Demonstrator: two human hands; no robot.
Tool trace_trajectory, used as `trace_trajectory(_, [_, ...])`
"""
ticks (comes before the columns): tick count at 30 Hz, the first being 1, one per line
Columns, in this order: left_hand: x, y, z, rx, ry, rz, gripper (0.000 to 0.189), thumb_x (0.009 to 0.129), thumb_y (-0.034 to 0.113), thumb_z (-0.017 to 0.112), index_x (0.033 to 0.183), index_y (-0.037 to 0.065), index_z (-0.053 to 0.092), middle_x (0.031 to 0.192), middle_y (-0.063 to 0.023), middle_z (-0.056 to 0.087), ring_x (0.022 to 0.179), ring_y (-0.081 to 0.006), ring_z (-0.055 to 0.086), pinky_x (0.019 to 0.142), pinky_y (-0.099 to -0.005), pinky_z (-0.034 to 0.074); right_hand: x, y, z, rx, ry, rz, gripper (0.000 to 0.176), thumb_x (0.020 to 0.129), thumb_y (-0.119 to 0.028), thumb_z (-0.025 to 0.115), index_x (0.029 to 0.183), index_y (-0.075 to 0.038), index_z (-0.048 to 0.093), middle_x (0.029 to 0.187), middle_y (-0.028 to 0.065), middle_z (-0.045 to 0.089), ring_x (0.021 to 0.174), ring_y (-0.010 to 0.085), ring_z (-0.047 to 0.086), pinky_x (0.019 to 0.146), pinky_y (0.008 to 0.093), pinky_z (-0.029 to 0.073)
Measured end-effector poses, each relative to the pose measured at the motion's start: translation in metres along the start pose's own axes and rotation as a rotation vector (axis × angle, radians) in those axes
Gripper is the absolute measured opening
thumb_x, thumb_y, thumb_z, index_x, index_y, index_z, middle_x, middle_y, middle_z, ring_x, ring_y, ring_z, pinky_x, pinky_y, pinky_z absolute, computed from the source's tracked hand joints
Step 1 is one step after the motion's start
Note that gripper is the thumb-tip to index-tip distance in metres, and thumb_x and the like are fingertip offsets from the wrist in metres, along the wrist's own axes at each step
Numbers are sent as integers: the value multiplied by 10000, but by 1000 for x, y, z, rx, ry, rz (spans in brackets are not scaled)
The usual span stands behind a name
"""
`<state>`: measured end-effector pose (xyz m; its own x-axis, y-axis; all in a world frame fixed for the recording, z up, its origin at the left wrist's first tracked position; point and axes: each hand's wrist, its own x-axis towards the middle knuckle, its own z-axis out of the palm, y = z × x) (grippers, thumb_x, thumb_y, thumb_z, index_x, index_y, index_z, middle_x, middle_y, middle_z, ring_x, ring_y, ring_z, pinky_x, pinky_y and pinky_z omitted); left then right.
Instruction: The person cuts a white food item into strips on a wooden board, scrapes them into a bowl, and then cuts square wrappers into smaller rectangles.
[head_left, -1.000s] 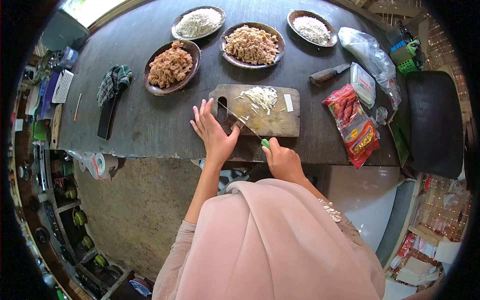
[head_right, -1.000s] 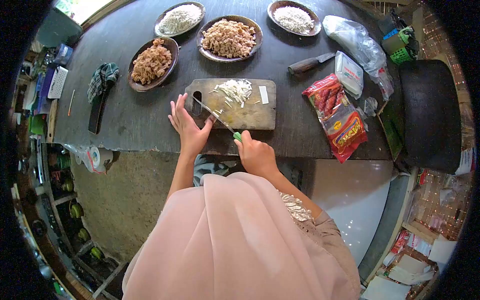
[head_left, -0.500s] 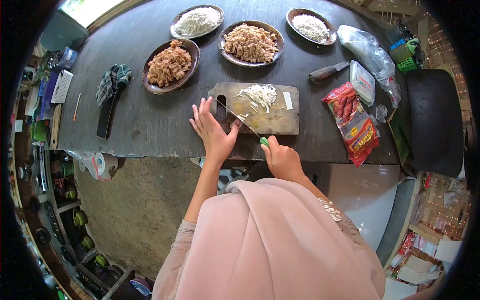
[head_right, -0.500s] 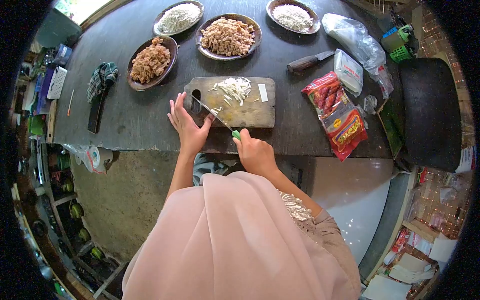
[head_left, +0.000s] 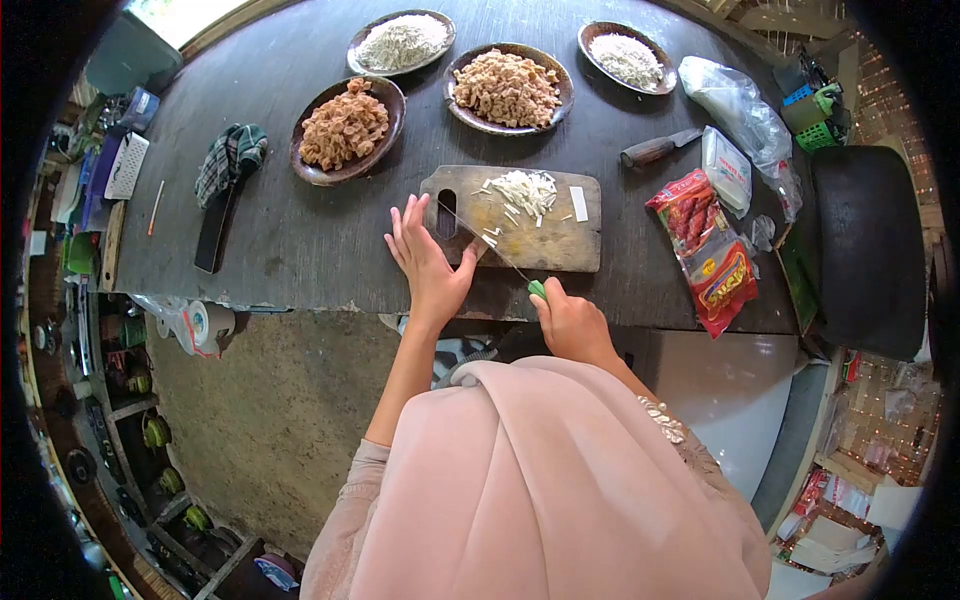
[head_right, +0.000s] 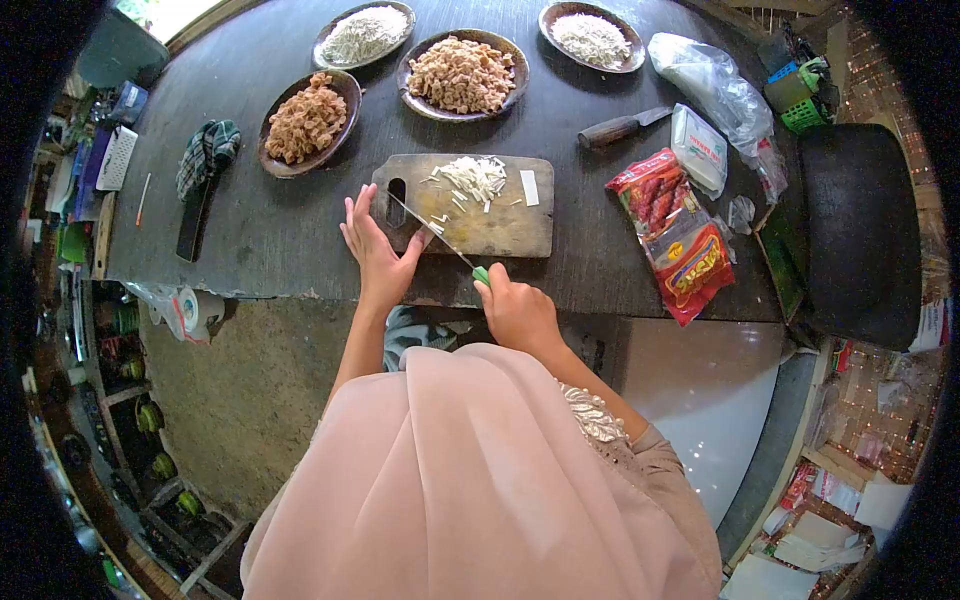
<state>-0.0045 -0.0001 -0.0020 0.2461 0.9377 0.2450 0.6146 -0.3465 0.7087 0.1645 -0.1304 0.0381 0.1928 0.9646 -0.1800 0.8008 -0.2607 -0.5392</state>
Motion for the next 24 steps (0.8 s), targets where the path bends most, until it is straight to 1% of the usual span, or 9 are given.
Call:
trace_trajectory(7, [0,1,-1,4,-2,2,914,807,200,778,1537,110,235,1602,-183,270,1528,-452,105,1198,-638,20,7,-1,-2,19,40,-29,258,1032,-308,531,994,-59,473,678,225,659,649,456,666,562,564,517])
trace_trajectory(14, [1,1,-1,-5,4,-8,916,813,220,785,1536,104,234,1607,-183,262,1529,-451,99,1197,-641,15,-2,1,5,-20,22,-29,257,1029,-308,537,989,-64,467,665,215,653,634,456,663,549,565,515])
trace_trajectory(20, [1,2,-1,-3,1,-9,925,811,222,789,1538,100,230,1608,-184,258,1531,-450,91,1199,-638,16,9,-2,8,21,71,-69,262,1033,-314,526,986,-63,465,670,213,656,646,454,666,547,564,511])
trace_trajectory(24, [1,3,-2,-2,1,-11,930,806,215,792,1537,96,230,1605,-182,260,1532,-445,91,1199,-639,24,-4,2,0,14,1,-29,269,1033,-320,526,989,-62,463,681,221,660,656,459,665,552,568,510])
